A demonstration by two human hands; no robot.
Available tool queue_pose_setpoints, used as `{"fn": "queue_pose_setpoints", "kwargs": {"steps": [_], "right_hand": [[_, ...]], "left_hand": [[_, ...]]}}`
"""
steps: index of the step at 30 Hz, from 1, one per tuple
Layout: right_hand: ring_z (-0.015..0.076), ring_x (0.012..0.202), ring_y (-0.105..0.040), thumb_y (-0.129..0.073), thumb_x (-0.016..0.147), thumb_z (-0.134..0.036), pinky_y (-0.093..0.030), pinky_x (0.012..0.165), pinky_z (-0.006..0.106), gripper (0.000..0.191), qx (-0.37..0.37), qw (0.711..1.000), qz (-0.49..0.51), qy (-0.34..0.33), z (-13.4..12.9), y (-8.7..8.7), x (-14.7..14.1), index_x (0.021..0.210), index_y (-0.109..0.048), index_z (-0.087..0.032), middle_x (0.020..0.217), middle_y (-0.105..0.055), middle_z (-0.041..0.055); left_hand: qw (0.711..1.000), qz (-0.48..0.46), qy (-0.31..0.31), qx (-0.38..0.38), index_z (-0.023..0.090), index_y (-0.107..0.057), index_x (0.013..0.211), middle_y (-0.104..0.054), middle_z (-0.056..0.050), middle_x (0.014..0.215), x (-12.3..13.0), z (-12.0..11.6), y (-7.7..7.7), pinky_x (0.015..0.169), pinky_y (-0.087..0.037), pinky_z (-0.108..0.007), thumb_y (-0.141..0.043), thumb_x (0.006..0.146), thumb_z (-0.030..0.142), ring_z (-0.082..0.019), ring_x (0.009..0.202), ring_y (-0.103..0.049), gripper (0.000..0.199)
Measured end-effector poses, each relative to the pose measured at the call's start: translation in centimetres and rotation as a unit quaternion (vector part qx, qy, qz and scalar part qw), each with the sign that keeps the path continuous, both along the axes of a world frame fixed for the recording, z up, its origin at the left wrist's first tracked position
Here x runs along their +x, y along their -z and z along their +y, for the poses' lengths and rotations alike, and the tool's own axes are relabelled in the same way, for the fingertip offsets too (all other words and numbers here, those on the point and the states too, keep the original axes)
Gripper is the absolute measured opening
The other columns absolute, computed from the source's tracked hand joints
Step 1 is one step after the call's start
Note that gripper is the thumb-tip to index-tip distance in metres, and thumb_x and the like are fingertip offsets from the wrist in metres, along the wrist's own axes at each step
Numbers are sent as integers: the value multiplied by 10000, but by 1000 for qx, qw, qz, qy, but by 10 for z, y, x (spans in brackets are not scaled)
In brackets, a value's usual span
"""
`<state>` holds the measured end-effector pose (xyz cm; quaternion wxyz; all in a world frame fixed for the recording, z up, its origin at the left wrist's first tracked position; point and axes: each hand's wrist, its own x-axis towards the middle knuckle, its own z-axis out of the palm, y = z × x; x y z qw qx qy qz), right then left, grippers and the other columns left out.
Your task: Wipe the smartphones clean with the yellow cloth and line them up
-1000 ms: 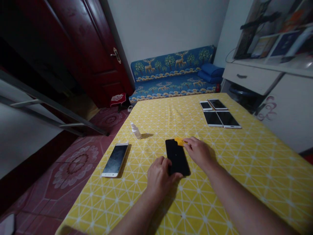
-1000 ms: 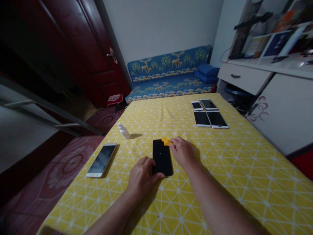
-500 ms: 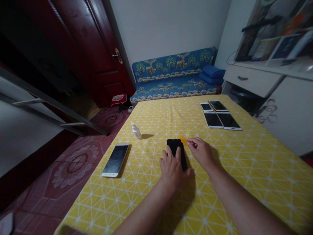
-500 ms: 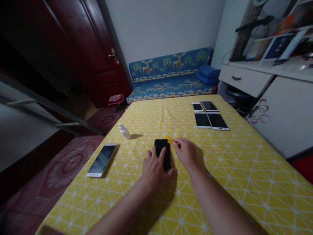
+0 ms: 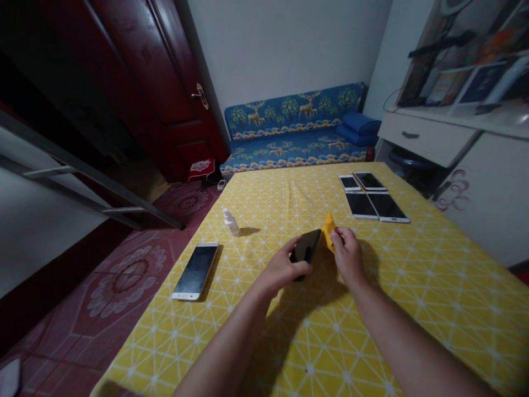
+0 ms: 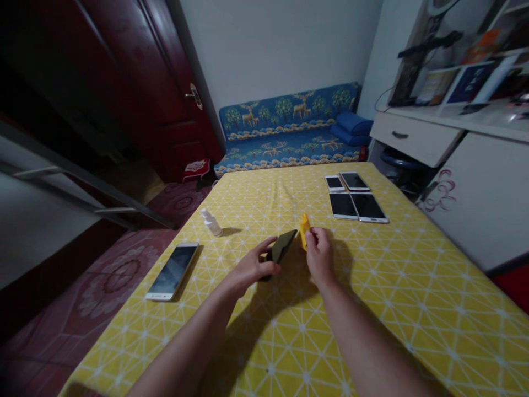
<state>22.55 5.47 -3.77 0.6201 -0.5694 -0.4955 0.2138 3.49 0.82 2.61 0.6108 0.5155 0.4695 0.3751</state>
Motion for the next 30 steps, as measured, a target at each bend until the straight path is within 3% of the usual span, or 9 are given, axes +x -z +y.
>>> {"fn": "queue_pose_setpoints", "kwargs": {"steps": [2, 5, 7, 9, 15, 19, 25, 30], "right_hand": [[213, 758, -616, -546, 839, -502, -497, 700, 348, 291, 12, 999, 13, 34, 1, 1, 1, 868, -600, -218, 825, -659, 50], [222, 827, -627, -570, 841, -513, -508, 760, 367, 316, 21, 998, 34, 43, 3, 5, 2, 923, -603, -210, 892, -670, 60], [230, 868, -645, -584, 845, -512, -520, 787, 380, 330, 25, 998, 54, 29, 3, 6, 2, 979, -602, -212, 943, -684, 70], [238, 905, -660, -581, 861, -499, -532, 805, 391, 339, 28, 998, 64, 11, 1, 5, 0, 1039, -606, -212, 1001, -698, 86], [249, 975, -684, -534, 930, -404, -542, 865, 414, 324, 59, 996, -61, -24, -12, -8, -13, 1163, -650, -212, 1077, -723, 102], [234, 1049, -664, -506, 961, -311, -524, 915, 384, 301, 95, 976, -181, -68, -19, -13, -20, 1209, -668, -254, 1114, -698, 82], [198, 857, -651, -474, 990, -271, -526, 750, 328, 341, 88, 956, -262, -102, -26, -15, -28, 1274, -663, -268, 950, -630, 57], [191, 824, -615, -501, 973, -208, -498, 750, 349, 348, 117, 928, -330, -129, -33, -23, -32, 1250, -687, -308, 905, -635, 42]], "left_hand": [[981, -171, 36, -82, 187, -538, 1400, -671, -125, 1176, -3, 7, 3, 834, -439, -363, -693, 638, 309, -300, 1019, -617, 787], [898, -401, 78, -162, 80, -567, 1343, -656, -202, 1245, -1, 10, 14, 792, -442, -344, -615, 679, 342, -329, 1094, -625, 716], [854, -478, 83, -191, 51, -573, 1324, -642, -217, 1284, 3, 9, 23, 859, -439, -363, -594, 690, 304, -343, 1174, -602, 683], [832, -507, 82, -211, 44, -560, 1339, -632, -215, 1314, 6, 7, 30, 956, -411, -402, -581, 724, 302, -355, 1235, -573, 668], [814, -527, 60, -235, 48, -592, 1318, -657, -218, 1286, 12, 4, 39, 1110, -303, -507, -511, 907, 487, -363, 1327, -502, 607], [805, -540, 26, -246, 78, -693, 1162, -736, -179, 1131, 15, 6, 40, 1109, -322, -519, -477, 951, 408, -334, 1257, -571, 447], [807, -524, -18, -272, 82, -742, 955, -767, -156, 898, 17, 8, 37, 1040, -400, -536, -493, 935, 339, -341, 1081, -662, 358], [811, -514, -48, -275, 86, -734, 912, -754, -122, 847, 18, 9, 36, 1012, -454, -438, -532, 891, 272, -278, 958, -694, 276]]}}
